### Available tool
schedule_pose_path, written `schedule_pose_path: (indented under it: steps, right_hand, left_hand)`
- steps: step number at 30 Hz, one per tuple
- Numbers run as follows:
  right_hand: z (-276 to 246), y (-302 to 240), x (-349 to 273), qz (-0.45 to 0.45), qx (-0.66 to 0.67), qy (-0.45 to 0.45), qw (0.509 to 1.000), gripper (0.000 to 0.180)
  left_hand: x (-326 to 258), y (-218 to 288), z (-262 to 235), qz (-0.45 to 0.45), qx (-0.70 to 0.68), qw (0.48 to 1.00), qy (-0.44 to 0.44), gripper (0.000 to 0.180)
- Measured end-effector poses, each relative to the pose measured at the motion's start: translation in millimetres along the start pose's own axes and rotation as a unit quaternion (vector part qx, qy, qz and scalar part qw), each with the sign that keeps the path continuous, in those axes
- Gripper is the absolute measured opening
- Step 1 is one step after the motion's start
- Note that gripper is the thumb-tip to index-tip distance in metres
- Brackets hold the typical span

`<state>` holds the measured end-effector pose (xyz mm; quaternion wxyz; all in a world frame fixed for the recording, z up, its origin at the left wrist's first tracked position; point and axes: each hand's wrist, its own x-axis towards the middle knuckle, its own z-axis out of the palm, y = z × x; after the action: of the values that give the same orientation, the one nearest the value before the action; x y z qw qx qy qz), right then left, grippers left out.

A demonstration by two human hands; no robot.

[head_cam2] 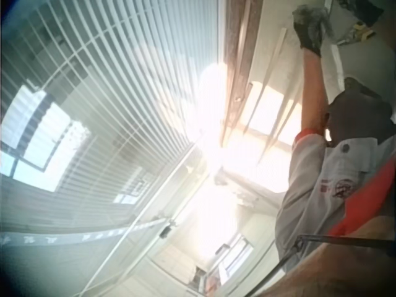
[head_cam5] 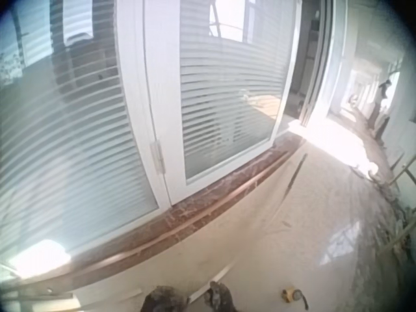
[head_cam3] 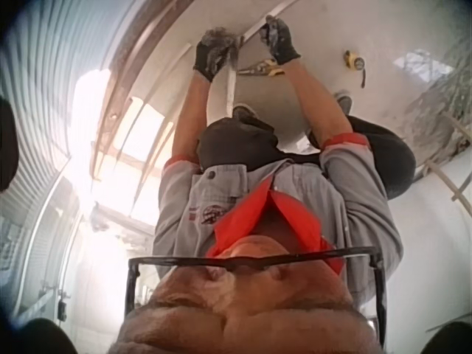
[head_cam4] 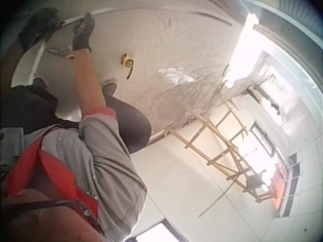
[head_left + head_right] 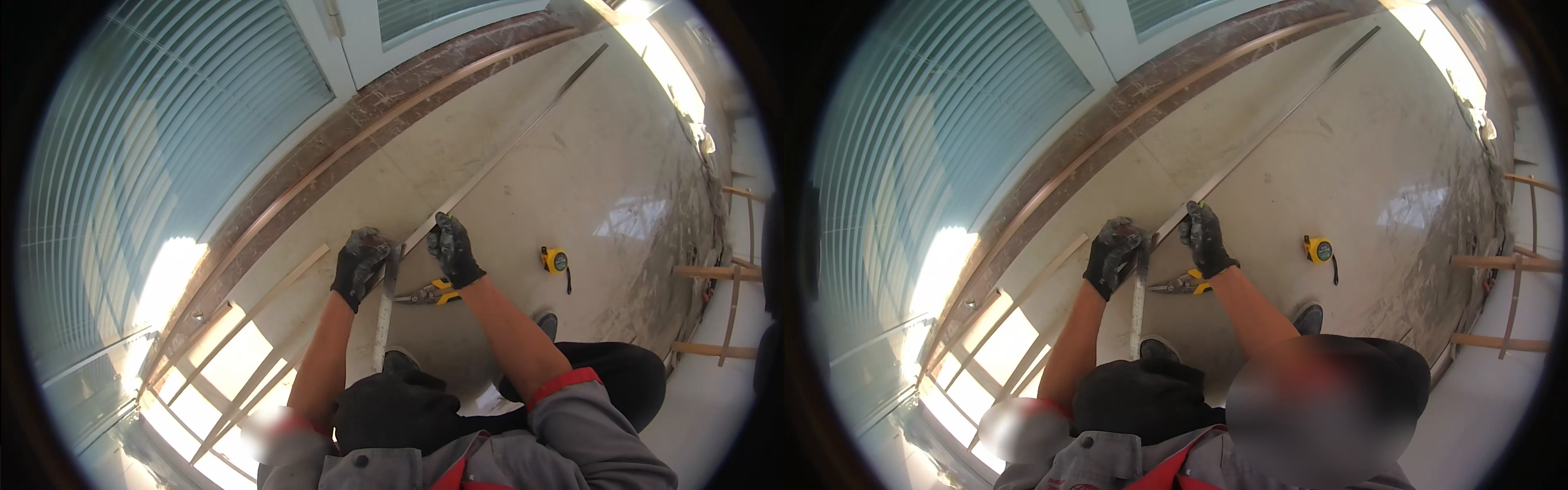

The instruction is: The person measures a long metal strip using a tape measure and marks it with a pencil. They then use a square ruler to draw a straight line across the strip. Finally, they use tin snips to cut the metal strip along the marked line.

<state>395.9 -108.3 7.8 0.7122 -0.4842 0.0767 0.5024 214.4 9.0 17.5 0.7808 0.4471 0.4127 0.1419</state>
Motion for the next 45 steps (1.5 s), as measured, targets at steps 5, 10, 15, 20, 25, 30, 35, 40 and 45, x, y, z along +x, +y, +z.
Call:
schedule_pose_path:
  steps: [5,10,15,20,25,30,35,40,45]
  right_hand:
    - [5.7,0.5,-0.5,0.003,-0.011,0.02,1.0,0.017]
    - [7.7,-2.2,-0.2,0.017,0.007,0.027,0.999,0.016]
    - [1.9,-2.0,5.2,-0.006,-0.001,0.032,0.999,0.017]
    - [-0.2,-5.4,8.7,-0.018,-0.01,0.01,1.0,0.018]
    - [0.1,-7.7,8.8,-0.003,-0.002,0.027,1.0,0.019]
    - [5.6,-7.7,9.1,-0.018,-0.011,0.007,1.0,0.019]
    - [2.4,-5.9,16.0,-0.021,-0.004,0.013,1.0,0.019]
    - [-4.7,-5.2,17.8,-0.042,-0.005,0.015,0.999,0.017]
    - [-8.2,-8.3,23.4,-0.029,0.036,0.002,0.999,0.015]
  left_hand:
    - [10.9,9.9,-28.5,-0.054,0.154,0.986,0.042,0.039]
    - [-0.2,7.4,-13.5,-0.028,0.266,0.961,0.07,0.043]
    - [-0.3,-11.0,-7.9,-0.029,0.251,0.966,0.048,0.047]
    - [6.7,-34.8,-14.6,0.016,0.187,0.979,0.074,0.04]
    - [4.2,-10.1,-6.3,0.009,0.24,0.965,0.104,0.052]
    - [4.4,-19.7,-8.9,0.066,0.363,0.924,0.101,0.05]
    - [4.2,-25.3,-1.9,0.073,0.373,0.916,0.131,0.055]
    - [-2.4,-13.7,18.7,0.074,0.375,0.911,0.152,0.056]
    - [-1.7,-9.3,26.3,0.019,0.233,0.968,0.085,0.052]
